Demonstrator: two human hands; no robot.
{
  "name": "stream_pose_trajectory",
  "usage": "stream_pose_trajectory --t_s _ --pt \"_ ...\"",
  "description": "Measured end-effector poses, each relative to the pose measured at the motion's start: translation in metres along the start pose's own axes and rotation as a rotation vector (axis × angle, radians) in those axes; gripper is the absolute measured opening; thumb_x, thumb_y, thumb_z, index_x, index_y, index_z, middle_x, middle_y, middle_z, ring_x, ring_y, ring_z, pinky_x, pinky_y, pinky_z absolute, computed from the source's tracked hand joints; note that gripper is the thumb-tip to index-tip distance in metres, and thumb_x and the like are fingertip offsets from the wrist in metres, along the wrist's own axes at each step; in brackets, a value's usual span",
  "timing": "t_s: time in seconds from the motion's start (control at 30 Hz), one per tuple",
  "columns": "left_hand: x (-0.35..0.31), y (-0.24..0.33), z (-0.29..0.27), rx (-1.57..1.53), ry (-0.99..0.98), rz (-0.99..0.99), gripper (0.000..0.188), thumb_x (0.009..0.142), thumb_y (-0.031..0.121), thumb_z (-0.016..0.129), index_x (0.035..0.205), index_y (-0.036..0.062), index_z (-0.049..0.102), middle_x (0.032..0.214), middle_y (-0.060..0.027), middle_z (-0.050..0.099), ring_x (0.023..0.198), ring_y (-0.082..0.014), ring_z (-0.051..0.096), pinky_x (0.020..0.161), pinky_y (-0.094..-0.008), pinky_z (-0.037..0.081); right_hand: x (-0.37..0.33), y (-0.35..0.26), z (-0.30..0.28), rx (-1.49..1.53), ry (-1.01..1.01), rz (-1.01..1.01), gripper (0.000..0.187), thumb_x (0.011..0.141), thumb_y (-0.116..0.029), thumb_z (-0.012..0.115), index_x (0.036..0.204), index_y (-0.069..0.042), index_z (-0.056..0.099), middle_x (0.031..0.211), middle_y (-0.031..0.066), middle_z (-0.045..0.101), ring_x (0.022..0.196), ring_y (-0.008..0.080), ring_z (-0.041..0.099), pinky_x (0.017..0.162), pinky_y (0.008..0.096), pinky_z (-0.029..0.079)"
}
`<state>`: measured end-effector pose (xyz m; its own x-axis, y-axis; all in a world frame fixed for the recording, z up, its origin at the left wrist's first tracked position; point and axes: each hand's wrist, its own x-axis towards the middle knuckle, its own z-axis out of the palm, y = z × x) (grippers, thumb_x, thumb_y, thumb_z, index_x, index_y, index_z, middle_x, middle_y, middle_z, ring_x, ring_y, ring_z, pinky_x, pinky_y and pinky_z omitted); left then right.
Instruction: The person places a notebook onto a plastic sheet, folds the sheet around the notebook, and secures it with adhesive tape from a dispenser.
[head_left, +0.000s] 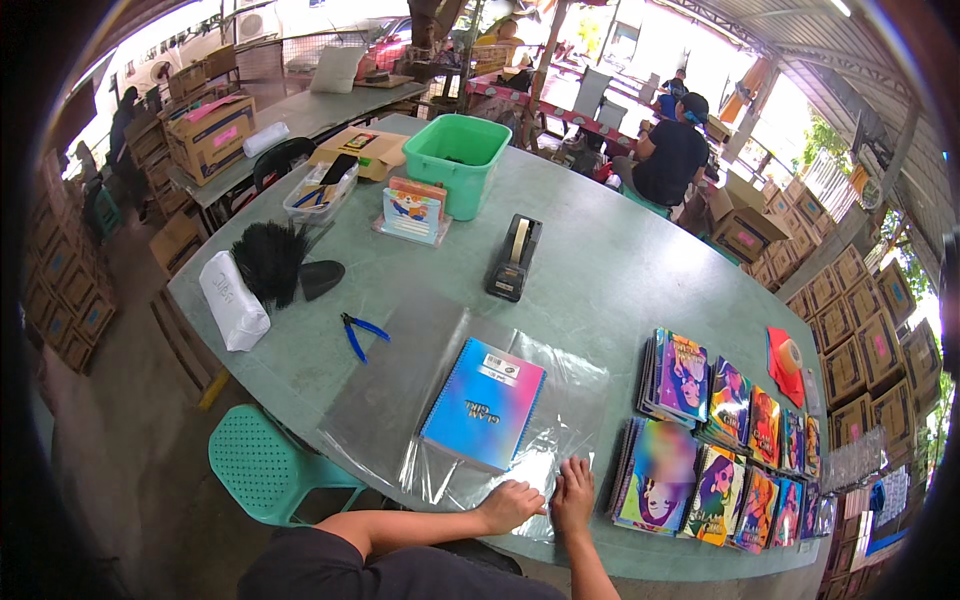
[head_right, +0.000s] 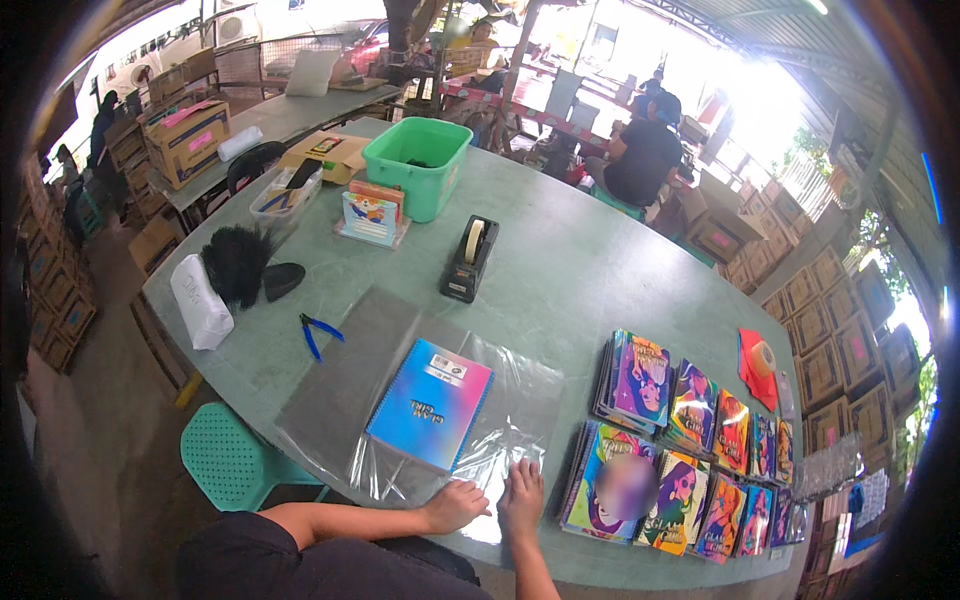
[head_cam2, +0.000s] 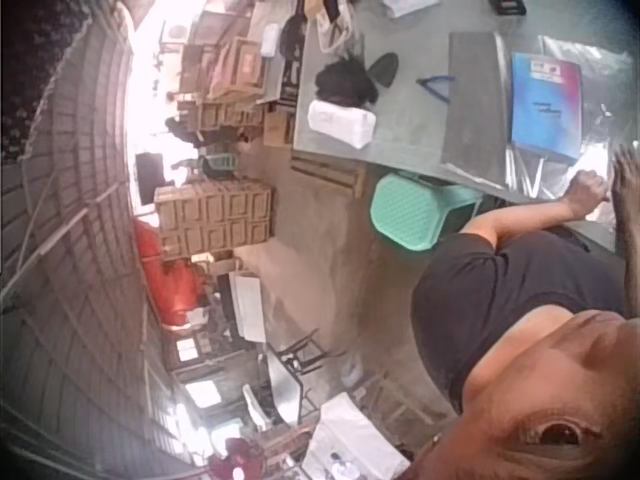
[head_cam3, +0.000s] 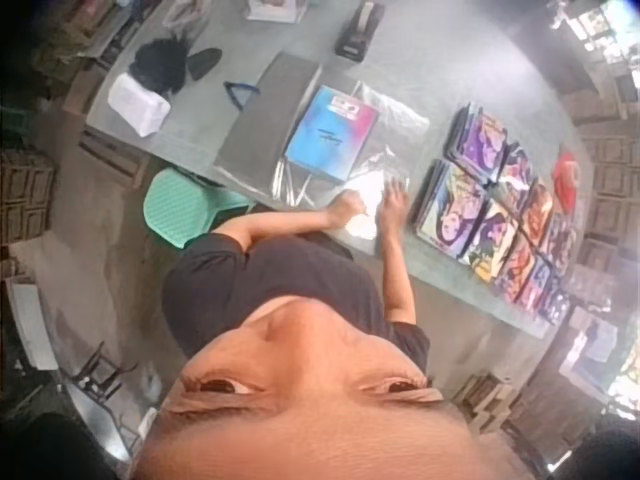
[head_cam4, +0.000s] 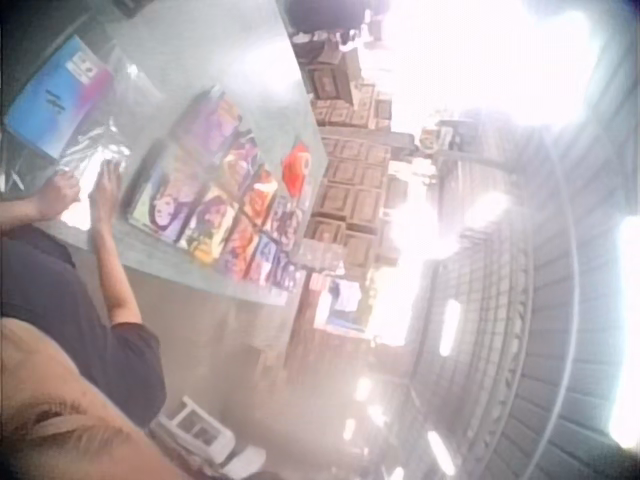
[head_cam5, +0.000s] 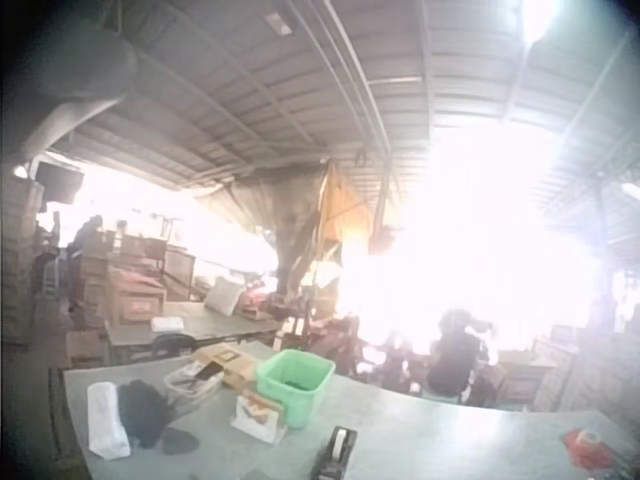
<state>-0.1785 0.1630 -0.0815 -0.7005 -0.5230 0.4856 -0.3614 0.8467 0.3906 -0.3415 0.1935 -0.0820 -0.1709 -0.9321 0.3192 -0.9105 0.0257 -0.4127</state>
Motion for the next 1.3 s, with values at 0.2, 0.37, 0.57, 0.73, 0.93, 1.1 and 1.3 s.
stream_pose_trajectory --t_s 0.2,0.37,0.57,0.73,0.93,1.1,1.3 --pt "-0.007 -0.004 -0.022 -0.182 0.159 -0.086 0.018 0.081 0.018 0.064 0.078 0.0049 0.051 0.067 -0.0082 0.051 0.06 -0.0239 0.057 0.051 -0.0348 0.047 0.009 -0.017 -0.044 0.643 0.07 0.466 0.024 0.088 -0.021 0.058 0.098 0.001 0.06 0.095 0.0141 0.065 0.09 0.0302 0.06 0.084 0.0451 0.047" --pt "-0.017 -0.003 -0.047 -0.236 0.045 -0.052 0.015 0.081 0.017 0.065 0.084 0.0046 0.056 0.069 -0.008 0.055 0.064 -0.023 0.059 0.055 -0.0338 0.048 0.024 -0.025 -0.058 1.716 -0.546 1.048 0.064 0.088 -0.055 0.046 0.109 0.005 0.054 0.089 0.016 0.063 0.083 0.0287 0.065 0.063 0.0358 0.054" --pt "0.029 -0.033 -0.133 -0.282 0.141 0.071 0.02 0.074 0.02 0.071 0.087 0.0071 0.062 0.083 -0.0083 0.063 0.079 -0.026 0.061 0.071 -0.0377 0.049 0.084 0.005 -0.046 1.326 -0.591 0.857 0.02 0.081 -0.009 0.059 0.096 0.004 0.06 0.074 0.0109 0.063 0.058 0.0154 0.06 0.05 0.0265 0.048" --pt "0.058 -0.185 -0.146 0.105 0.244 -0.473 0.049 0.08 0.041 0.064 0.114 0.0072 0.055 0.11 -0.0143 0.055 0.1 -0.0319 0.052 0.087 -0.0423 0.041 0.149 -0.095 -0.078 0.625 -0.683 0.384 0.023 0.079 -0.019 0.06 0.067 0.001 0.06 0.057 0.0062 0.057 0.049 0.0114 0.054 0.046 0.0265 0.043" --pt "0.045 -0.202 -0.106 -0.1 0.121 -0.533 0.067 0.077 0.05 0.064 0.129 0.0136 0.044 0.128 -0.023 0.039 0.118 -0.0395 0.039 0.099 -0.0481 0.031 0.177 -0.157 -0.008 0.09 -0.74 -0.137 0.026 0.077 -0.021 0.054 0.073 0.003 0.062 0.071 0.0209 0.062 0.069 0.0375 0.061 0.064 0.0457 0.048" --pt "0.043 -0.196 -0.113 0.128 0.082 -0.446 0.061 0.08 0.051 0.06 0.127 0.0157 0.047 0.128 -0.0222 0.038 0.12 -0.0382 0.036 0.099 -0.0475 0.03 0.152 -0.162 0.036 0.09 -0.675 -0.081 0.023 0.078 -0.023 0.052 0.076 -0.001 0.062 0.072 0.0195 0.063 0.069 0.0378 0.061 0.065 0.0484 0.048" --pt "0.124 -0.162 -0.114 -0.131 -0.04 -0.362 0.07 0.078 0.054 0.06 0.134 0.0167 0.038 0.117 -0.0227 0.048 0.098 -0.041 0.054 0.081 -0.0462 0.045 0.143 -0.168 0.027 0.044 -0.699 0.123 0.024 0.081 -0.025 0.053 0.083 -0.002 0.059 0.073 0.0191 0.063 0.07 0.0366 0.063 0.065 0.0479 0.049"
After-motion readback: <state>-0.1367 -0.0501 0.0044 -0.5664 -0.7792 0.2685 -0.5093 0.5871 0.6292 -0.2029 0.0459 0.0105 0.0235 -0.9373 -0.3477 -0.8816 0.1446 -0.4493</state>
